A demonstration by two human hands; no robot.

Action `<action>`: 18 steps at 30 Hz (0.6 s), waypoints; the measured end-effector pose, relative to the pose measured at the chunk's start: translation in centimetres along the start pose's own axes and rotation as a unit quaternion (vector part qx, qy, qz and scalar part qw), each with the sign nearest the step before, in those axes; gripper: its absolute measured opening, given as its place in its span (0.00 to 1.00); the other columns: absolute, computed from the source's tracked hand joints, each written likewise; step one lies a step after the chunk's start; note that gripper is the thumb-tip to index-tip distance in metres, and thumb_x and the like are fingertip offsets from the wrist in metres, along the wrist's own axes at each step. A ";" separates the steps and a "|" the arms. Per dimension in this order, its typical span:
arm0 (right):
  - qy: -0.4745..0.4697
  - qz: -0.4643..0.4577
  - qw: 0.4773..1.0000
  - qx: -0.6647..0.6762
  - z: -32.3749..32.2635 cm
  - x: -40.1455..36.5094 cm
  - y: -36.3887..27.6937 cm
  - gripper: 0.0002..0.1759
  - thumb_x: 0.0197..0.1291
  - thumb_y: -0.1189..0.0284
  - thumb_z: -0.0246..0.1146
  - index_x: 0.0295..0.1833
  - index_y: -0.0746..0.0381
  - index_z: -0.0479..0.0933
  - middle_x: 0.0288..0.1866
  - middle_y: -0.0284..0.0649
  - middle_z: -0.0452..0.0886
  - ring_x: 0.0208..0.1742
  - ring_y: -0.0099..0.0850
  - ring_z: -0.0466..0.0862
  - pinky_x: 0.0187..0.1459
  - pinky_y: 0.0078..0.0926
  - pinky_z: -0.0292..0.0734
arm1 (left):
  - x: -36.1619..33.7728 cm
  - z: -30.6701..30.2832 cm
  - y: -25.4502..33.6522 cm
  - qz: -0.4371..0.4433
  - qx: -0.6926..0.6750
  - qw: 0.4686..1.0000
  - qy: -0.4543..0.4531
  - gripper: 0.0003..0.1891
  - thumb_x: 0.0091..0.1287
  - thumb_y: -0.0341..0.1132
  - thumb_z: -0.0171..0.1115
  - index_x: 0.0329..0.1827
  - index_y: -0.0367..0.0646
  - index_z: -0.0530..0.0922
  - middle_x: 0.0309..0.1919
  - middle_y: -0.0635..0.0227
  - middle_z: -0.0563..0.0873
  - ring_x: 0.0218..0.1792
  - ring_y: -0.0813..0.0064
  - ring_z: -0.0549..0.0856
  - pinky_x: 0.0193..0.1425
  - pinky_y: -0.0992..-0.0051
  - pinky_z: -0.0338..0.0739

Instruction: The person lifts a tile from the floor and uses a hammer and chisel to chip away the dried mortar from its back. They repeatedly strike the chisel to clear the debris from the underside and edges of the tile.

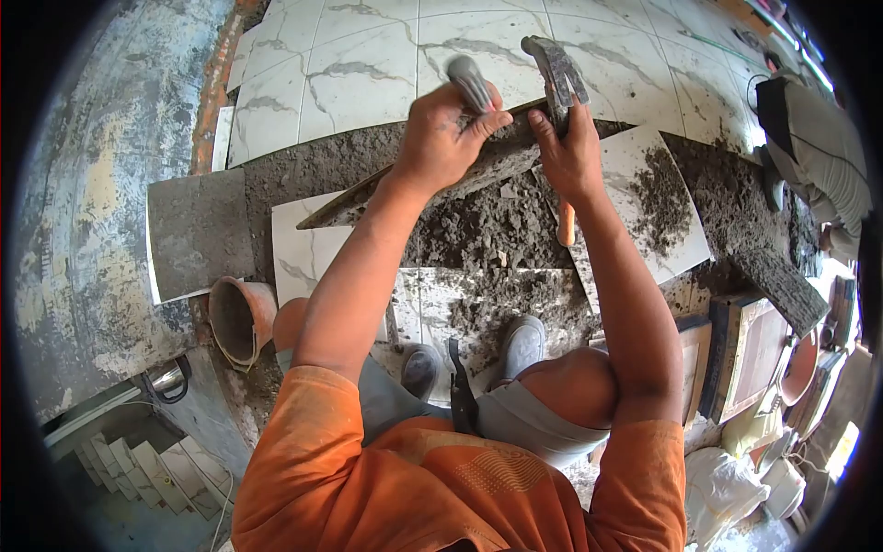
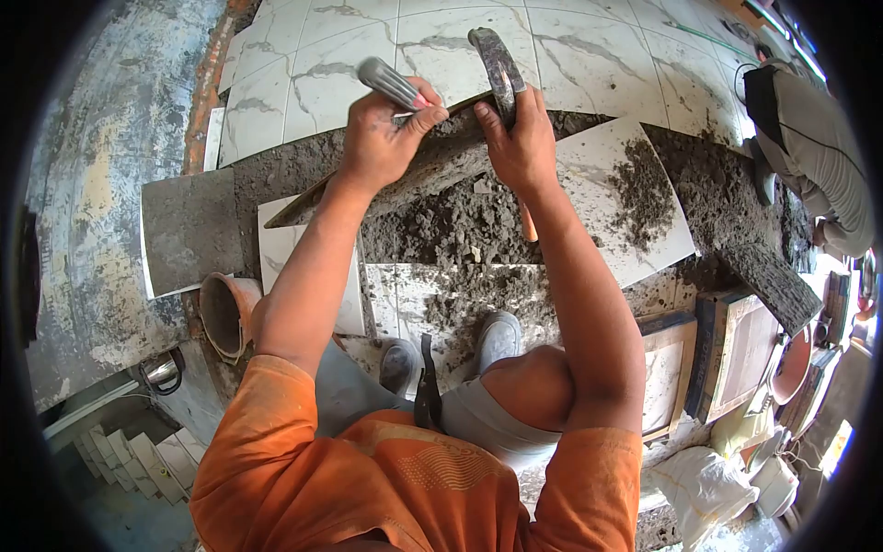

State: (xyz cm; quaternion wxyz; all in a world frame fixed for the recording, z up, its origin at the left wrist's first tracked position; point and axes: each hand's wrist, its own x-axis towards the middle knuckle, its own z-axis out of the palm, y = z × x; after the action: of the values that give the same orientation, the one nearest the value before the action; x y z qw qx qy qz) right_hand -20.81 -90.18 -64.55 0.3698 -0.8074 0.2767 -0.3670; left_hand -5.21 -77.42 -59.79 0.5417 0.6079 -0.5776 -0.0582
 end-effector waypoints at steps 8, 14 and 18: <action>-0.047 0.088 0.994 0.046 -6.1 0.2 -5.4 0.23 0.74 0.55 0.66 0.54 0.67 0.77 0.34 0.38 0.78 0.31 0.30 0.75 0.35 0.33 0.74 | -0.6 0.5 -0.1 0.018 0.029 0.999 -0.003 0.11 0.71 0.38 0.73 0.43 0.39 0.83 0.34 0.67 0.90 0.35 0.73 0.89 0.40 0.72 0.83; -0.098 -0.047 0.991 0.074 -12.6 -1.8 -15.4 0.22 0.81 0.58 0.55 0.60 0.69 0.70 0.56 0.52 0.86 0.22 0.12 0.71 0.21 0.12 0.64 | -0.5 0.3 -0.8 -0.012 0.060 0.997 -0.042 0.10 0.73 0.40 0.71 0.44 0.43 0.82 0.32 0.69 0.88 0.35 0.73 0.89 0.43 0.71 0.85; -0.211 -0.104 0.950 -0.204 -11.9 -2.9 -17.0 0.11 0.71 0.71 0.64 0.51 0.68 0.78 0.44 0.53 0.85 0.28 0.37 0.84 0.31 0.35 0.79 | -1.0 0.6 -0.4 -0.097 -0.134 0.986 -0.016 0.11 0.69 0.39 0.75 0.46 0.44 0.83 0.37 0.70 0.89 0.40 0.69 0.90 0.46 0.69 0.85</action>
State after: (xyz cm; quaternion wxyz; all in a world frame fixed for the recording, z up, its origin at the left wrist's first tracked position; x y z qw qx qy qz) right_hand -29.03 -83.08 -46.63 0.2066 -0.9491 0.1756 -0.1606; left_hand -5.74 -77.12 -60.88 0.6009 0.5815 -0.5117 -0.1971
